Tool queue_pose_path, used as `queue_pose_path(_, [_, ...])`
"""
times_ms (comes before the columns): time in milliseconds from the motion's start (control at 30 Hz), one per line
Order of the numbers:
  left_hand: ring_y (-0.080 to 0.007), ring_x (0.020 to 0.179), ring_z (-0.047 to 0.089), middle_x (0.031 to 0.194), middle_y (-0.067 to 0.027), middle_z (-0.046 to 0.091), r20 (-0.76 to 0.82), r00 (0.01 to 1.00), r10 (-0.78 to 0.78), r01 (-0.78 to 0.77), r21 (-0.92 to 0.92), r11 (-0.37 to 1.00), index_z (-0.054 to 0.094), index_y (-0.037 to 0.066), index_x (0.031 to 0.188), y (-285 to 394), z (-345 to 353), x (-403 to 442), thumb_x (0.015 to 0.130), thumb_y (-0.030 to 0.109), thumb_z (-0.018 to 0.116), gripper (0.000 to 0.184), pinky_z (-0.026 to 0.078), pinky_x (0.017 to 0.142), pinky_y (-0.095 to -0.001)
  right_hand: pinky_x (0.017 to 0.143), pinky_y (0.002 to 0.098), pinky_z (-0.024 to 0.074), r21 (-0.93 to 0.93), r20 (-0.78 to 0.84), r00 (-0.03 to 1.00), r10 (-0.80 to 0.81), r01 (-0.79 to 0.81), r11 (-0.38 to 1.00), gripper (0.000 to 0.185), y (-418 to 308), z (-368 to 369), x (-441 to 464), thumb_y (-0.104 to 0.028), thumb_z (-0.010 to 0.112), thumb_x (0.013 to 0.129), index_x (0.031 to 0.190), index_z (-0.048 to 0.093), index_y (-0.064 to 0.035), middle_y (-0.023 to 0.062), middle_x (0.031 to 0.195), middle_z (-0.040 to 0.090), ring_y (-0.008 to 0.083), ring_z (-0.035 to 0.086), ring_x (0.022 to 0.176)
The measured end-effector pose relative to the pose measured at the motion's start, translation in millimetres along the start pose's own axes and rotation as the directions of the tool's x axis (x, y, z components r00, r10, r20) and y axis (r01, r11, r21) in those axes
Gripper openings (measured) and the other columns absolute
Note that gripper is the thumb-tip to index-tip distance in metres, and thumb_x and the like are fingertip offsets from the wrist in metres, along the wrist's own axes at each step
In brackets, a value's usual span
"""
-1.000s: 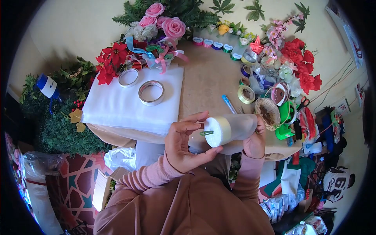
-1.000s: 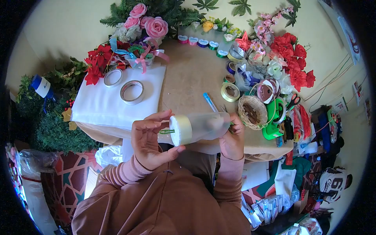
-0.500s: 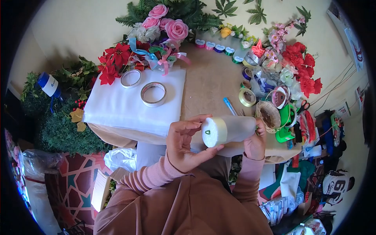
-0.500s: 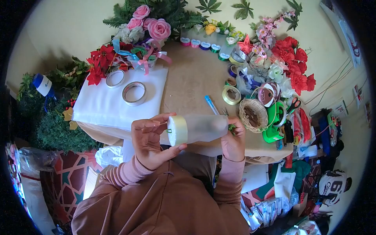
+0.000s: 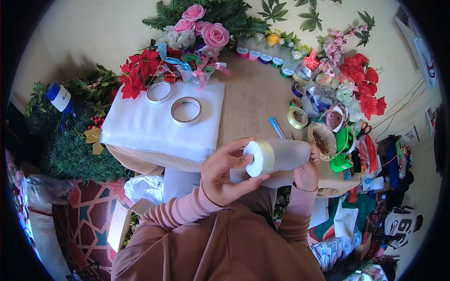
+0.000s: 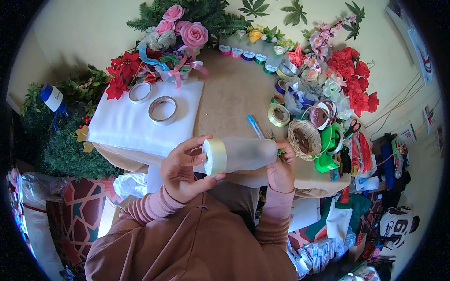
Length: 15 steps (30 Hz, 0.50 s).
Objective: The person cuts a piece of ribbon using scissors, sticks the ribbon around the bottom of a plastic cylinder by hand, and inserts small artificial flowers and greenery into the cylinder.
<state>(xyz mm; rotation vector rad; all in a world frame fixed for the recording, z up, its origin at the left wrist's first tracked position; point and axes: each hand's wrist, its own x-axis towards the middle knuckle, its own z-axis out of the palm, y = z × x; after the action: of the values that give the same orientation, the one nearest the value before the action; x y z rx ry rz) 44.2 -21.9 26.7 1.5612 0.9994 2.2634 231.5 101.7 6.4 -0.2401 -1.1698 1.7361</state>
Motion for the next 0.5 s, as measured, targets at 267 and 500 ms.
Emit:
queue_pose_path(267, [-0.0306,0.097,0.06,0.111,-0.0261,0.053,0.016,0.999,0.048,-0.048,-0.011,0.999,0.056,-0.002,0.08,-0.9,-0.3,2.6,0.062,0.002,0.079,0.029,0.051,0.079,-0.0368,0.084,0.0324,0.047,-0.001,0.019,1.0,-0.016,0.016,1.0,0.022,-0.9,-1.4,1.5,0.006,0.055,0.08,0.1,0.05,0.0006,0.0116,0.101,0.057,0.019,0.057,0.093])
queue_pose_path(500, [-0.0311,0.099,0.059,0.112,-0.0258,0.052,0.031,0.998,0.057,-0.057,-0.01,0.998,0.057,-0.002,0.079,-1.1,-1.8,2.1,0.063,0.002,0.078,0.027,0.051,0.081,-0.038,0.083,0.0317,0.047,-0.022,-0.006,1.0,-0.005,0.005,1.0,0.02,-3.5,2.1,3.7,0.007,0.056,0.079,0.098,0.051,0.0007,0.011,0.099,0.057,0.0187,0.057,0.092])
